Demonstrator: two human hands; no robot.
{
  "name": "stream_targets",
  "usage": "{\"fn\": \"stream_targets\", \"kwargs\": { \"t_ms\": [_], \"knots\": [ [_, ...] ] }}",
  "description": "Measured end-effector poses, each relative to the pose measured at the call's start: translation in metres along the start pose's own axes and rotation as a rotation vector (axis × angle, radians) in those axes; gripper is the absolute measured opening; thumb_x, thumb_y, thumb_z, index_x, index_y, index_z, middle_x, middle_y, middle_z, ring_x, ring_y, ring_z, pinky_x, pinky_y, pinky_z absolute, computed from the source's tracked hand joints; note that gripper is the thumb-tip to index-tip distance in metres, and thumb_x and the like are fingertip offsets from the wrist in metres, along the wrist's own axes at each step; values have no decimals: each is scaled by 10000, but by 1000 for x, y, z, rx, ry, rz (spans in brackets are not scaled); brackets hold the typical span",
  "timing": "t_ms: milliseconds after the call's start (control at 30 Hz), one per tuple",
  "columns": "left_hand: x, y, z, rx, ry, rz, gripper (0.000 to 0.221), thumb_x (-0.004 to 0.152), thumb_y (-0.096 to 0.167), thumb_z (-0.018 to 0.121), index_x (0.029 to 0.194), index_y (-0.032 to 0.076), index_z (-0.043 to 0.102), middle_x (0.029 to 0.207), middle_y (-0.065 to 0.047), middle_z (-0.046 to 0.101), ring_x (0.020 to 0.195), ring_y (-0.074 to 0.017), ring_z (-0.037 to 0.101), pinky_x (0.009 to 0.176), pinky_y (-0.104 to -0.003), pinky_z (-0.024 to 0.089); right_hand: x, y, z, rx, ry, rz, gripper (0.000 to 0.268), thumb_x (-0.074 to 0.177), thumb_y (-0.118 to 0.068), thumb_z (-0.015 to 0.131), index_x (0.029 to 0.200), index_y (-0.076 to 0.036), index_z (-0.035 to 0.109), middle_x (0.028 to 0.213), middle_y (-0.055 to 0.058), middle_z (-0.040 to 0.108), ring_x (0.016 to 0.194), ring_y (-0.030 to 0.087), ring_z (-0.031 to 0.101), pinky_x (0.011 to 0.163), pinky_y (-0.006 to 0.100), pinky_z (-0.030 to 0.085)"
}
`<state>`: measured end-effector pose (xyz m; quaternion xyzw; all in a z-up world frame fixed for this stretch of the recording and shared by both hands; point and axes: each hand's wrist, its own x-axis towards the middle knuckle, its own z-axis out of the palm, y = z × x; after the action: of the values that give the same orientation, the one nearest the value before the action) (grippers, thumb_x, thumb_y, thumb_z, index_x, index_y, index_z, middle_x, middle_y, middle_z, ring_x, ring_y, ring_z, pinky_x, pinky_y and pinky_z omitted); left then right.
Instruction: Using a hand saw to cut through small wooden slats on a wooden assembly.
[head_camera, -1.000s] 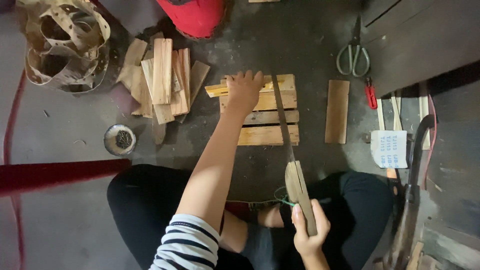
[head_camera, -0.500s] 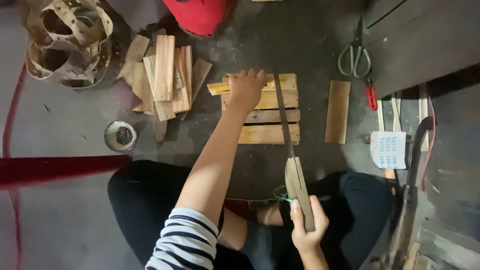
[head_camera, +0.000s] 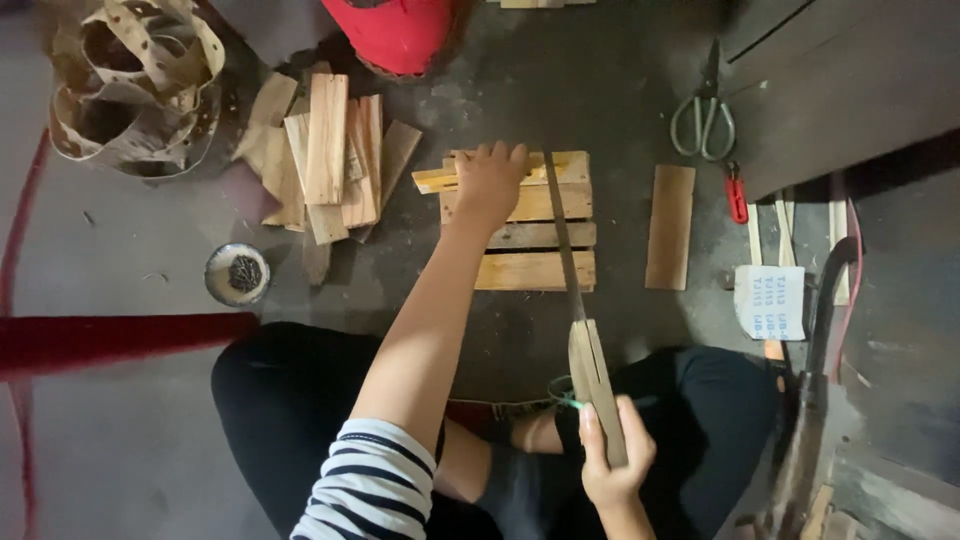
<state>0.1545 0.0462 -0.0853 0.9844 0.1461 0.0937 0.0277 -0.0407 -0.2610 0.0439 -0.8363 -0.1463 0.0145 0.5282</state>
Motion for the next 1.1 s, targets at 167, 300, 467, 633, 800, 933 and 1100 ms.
{"fn": "stream_targets", "kwargs": {
  "t_ms": [167, 300, 467, 633, 800, 933, 1100],
  "knots": [
    [-1, -1, -13, 17, -38, 10, 222, 917, 188, 608, 1138, 160, 592, 1075, -107, 655, 980, -325, 630, 821, -547, 452, -11, 5, -5, -41, -6, 26, 83, 889, -71, 628, 816, -40, 603, 576, 9, 574, 452, 111, 451, 464, 259, 394],
    [-3, 0, -6, 66, 30, 14, 183, 901, 193, 607, 1079, 158, 592, 1004, -91, 655, 915, -327, 638, 812, -583, 475, 4, -3, -1, -8, -10, 16, 122, 904, -68, 613, 785, -58, 586, 559, -12, 565, 459, 100, 446, 473, 239, 405],
    [4, -2, -15, 5, -114, 5, 212, 937, 203, 594, 1141, 147, 578, 1080, -119, 643, 989, -352, 625, 915, -630, 447, -5, 0, -4, -44, -3, 49, 115, 893, -75, 627, 785, -54, 592, 545, 0, 563, 445, 117, 448, 467, 258, 398],
    [-2, 1, -8, 59, -79, 6, 207, 965, 294, 597, 1119, 156, 598, 1060, -105, 666, 954, -335, 651, 824, -536, 460, 3, -1, 0, -44, -7, 3, 65, 897, -61, 626, 835, -47, 613, 606, 10, 573, 488, 125, 454, 502, 263, 417],
    [2, 0, -16, 12, -112, -9, 211, 936, 196, 586, 1140, 144, 589, 1083, -123, 664, 1018, -366, 636, 896, -631, 446, -4, 2, -6, 121, 27, 81, 168, 909, -65, 574, 749, -71, 521, 513, -15, 503, 435, 85, 396, 435, 229, 349],
    [-1, 0, -22, -6, -188, -7, 296, 940, 184, 585, 1235, 168, 573, 1183, -121, 654, 1112, -363, 621, 967, -644, 417, 4, -2, -17, 96, 66, 43, 184, 911, -83, 557, 733, -83, 509, 522, -21, 494, 444, 71, 376, 437, 224, 335],
    [-18, 1, 19, 3, 303, 98, 292, 810, 127, 653, 1101, 153, 664, 1177, -122, 601, 1013, -327, 569, 894, -459, 434, 5, -1, -29, 18, 78, 32, 159, 890, -50, 539, 736, -49, 503, 500, 13, 487, 403, 87, 373, 412, 232, 316]
  ]
}}
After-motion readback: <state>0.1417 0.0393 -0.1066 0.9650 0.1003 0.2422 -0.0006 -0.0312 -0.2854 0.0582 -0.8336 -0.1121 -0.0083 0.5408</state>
